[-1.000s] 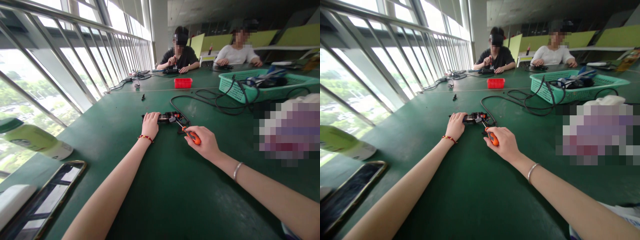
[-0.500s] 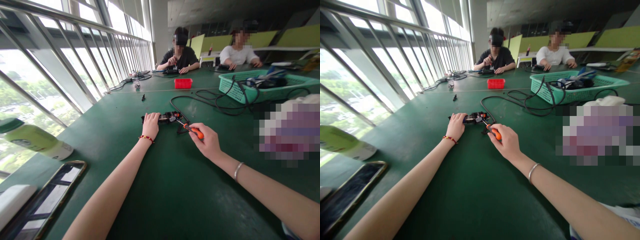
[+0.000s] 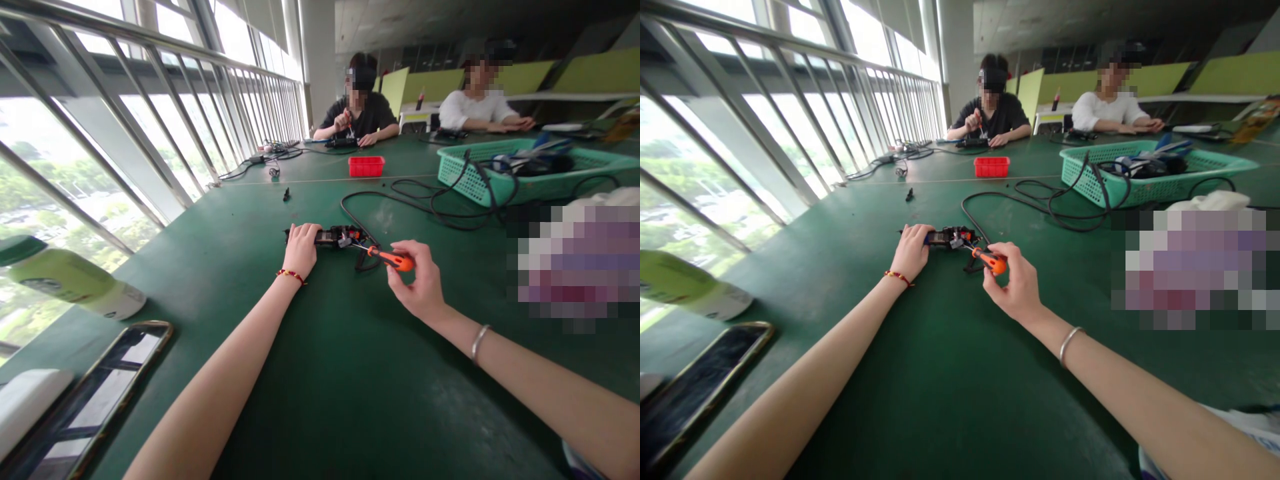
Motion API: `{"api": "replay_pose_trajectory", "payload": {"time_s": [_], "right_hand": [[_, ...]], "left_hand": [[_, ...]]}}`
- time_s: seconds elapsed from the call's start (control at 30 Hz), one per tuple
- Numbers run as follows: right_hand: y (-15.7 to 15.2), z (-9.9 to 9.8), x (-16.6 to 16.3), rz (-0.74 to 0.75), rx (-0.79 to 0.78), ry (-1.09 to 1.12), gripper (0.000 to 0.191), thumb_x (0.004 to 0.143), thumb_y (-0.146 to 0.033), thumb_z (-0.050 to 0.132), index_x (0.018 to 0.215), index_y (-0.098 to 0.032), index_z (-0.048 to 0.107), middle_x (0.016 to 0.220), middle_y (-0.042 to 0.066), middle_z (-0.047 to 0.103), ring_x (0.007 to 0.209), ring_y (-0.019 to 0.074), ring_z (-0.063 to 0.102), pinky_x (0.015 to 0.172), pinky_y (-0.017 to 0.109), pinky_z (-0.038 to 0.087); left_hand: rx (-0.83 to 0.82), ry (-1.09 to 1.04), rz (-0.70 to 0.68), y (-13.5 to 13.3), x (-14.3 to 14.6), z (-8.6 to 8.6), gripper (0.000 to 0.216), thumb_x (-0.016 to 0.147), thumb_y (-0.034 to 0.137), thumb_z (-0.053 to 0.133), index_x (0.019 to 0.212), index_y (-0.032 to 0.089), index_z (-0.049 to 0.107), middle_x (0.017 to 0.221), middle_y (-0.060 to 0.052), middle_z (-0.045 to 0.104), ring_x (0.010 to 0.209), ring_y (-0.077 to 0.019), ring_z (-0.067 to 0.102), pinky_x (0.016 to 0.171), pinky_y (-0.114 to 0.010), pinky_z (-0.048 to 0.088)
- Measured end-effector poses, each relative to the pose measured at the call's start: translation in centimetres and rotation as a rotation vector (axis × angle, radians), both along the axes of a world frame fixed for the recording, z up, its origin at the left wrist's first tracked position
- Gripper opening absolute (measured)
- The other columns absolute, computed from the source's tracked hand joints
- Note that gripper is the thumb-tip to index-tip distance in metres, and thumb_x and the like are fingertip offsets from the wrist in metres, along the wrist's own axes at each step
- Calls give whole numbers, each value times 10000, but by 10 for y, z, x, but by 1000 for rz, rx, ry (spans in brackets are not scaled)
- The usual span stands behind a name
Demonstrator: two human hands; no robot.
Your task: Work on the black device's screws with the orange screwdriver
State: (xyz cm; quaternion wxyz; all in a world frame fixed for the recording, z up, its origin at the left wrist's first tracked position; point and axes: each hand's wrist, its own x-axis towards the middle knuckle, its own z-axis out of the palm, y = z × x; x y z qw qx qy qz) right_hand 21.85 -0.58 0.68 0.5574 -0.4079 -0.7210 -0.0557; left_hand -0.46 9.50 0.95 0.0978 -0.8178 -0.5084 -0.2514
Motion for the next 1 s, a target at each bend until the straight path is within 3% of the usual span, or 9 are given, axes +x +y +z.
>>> {"api": "replay_pose_trajectory", "payload": {"time_s": [0.17, 0.37, 0.6, 0.8, 1.0], "right_hand": [[-2, 1, -1, -9, -67, -89, 116, 784, -223, 548, 898, -233, 533, 701, -16, 608, 569, 135, 565, 558, 263, 456], [-2, 1, -1, 19, -27, -63, 284, 755, -207, 545, 1033, -223, 487, 868, 32, 598, 707, 163, 598, 641, 292, 495], [-2, 1, -2, 0, -99, -109, 111, 779, -241, 545, 889, -229, 534, 708, -7, 614, 585, 144, 568, 569, 273, 455], [-3, 2, -3, 40, -36, -100, 251, 762, -207, 553, 1006, -213, 496, 826, 29, 606, 680, 160, 585, 631, 286, 479], [-3, 1, -3, 36, -66, -134, 154, 778, -236, 563, 927, -230, 522, 787, 11, 635, 650, 162, 590, 612, 288, 473]], "left_hand": [[10, 2, -2, 0, 0, 0, 419, 742, 23, 394, 1116, 166, 517, 1107, -63, 575, 1064, -223, 488, 1111, -428, 253], [16, 25, 4, 0, 1, -2, 464, 743, 60, 422, 1189, 160, 496, 1145, -74, 559, 1094, -235, 474, 1114, -418, 252], [-6, 74, 23, -2, 4, -2, 477, 760, 138, 451, 1236, 162, 480, 1200, -76, 533, 1134, -261, 431, 1121, -435, 214], [-19, 95, 46, -1, 6, -1, 445, 755, 141, 447, 1199, 152, 488, 1152, -90, 534, 1112, -269, 425, 1108, -444, 208], [-21, 90, 46, 2, 7, -4, 433, 746, 150, 452, 1177, 147, 482, 1111, -100, 518, 1094, -269, 420, 1095, -452, 205]]}}
